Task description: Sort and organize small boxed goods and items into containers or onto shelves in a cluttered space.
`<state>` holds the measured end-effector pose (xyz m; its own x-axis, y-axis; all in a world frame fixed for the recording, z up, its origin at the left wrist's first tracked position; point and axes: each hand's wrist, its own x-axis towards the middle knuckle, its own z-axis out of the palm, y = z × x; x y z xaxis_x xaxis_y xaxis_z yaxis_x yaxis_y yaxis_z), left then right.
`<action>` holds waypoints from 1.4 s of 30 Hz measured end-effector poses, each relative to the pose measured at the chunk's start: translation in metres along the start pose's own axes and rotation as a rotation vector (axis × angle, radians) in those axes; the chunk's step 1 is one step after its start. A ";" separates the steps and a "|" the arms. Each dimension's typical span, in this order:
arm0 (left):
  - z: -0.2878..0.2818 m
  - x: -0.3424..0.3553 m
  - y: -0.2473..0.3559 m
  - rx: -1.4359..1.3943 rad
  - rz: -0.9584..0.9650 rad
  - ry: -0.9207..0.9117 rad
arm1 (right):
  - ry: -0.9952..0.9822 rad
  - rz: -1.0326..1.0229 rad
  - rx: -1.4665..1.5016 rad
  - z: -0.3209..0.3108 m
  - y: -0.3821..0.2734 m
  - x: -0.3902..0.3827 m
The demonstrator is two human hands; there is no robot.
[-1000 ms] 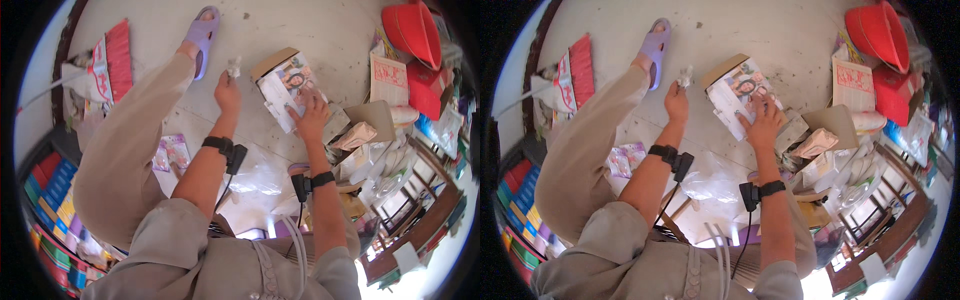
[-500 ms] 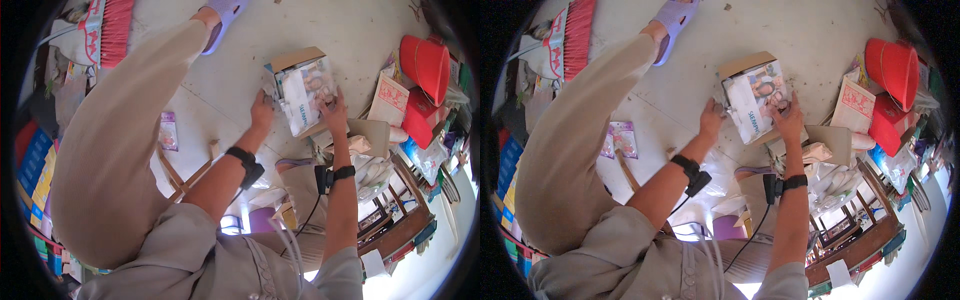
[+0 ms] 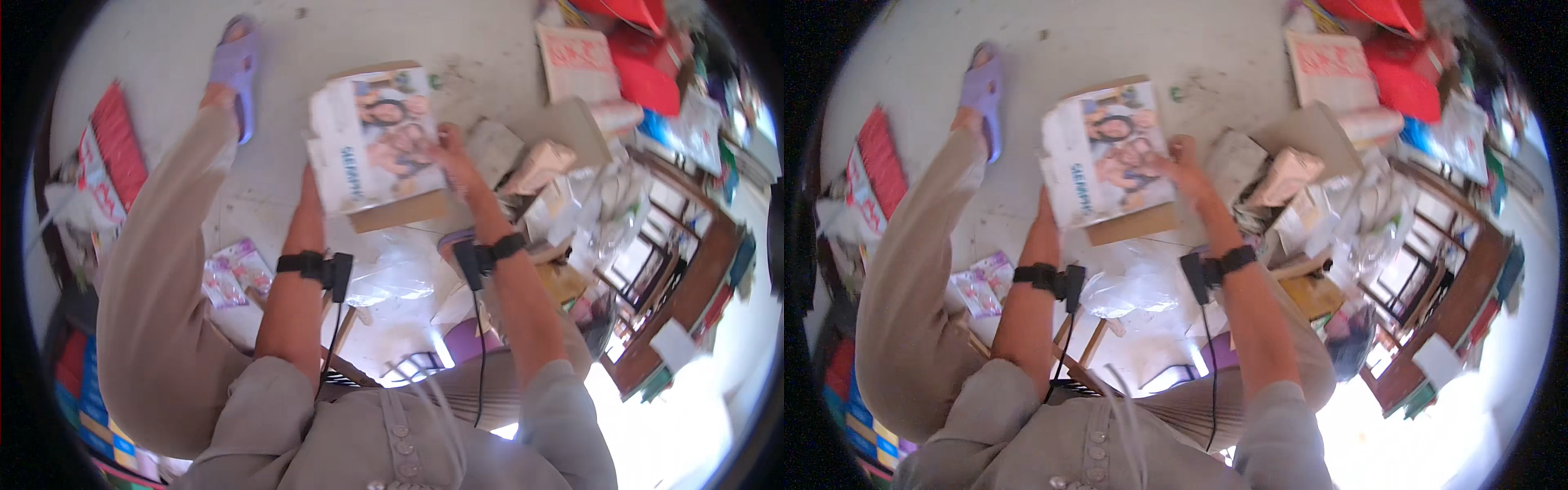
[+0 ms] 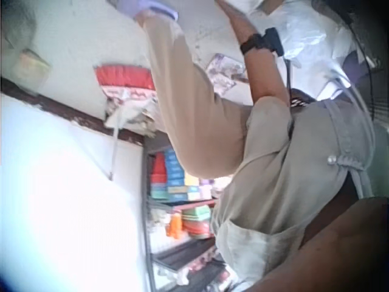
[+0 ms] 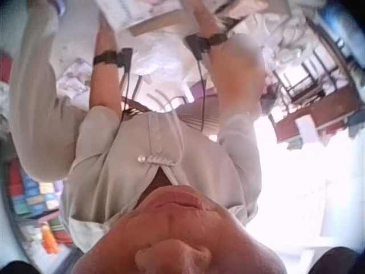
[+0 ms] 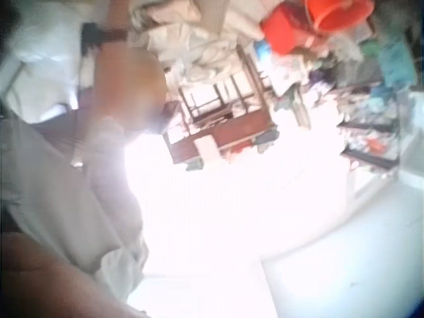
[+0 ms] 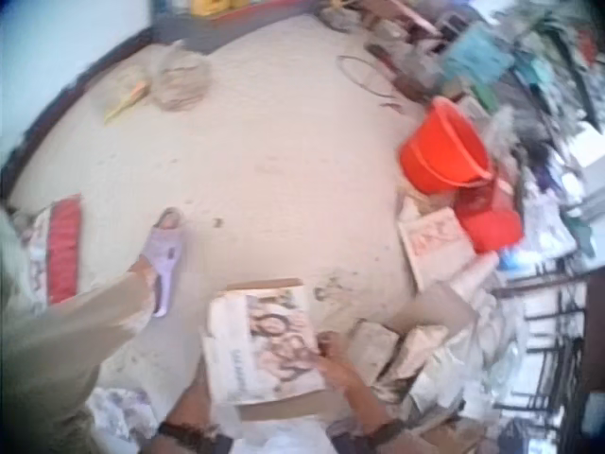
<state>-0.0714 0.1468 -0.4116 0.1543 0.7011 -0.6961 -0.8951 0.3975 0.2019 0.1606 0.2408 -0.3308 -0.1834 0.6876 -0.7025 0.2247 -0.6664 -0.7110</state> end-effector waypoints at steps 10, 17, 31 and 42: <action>0.187 -0.057 0.059 0.836 0.226 -0.074 | 0.087 -0.039 0.803 -0.023 -0.061 -0.141; 0.253 -0.185 0.062 1.226 0.877 -0.622 | 0.187 -0.375 0.878 -0.056 -0.099 -0.272; 0.319 -0.300 0.056 1.490 0.875 -0.853 | 0.077 -0.433 1.275 0.037 -0.001 -0.411; 0.269 -0.347 0.032 1.517 0.852 -0.567 | 0.155 -0.609 1.234 0.044 -0.017 -0.415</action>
<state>-0.0410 0.0758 0.0220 0.3075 0.9407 0.1433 0.2614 -0.2283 0.9378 0.1902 -0.0457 -0.0288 0.1796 0.9298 -0.3213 -0.8502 -0.0177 -0.5262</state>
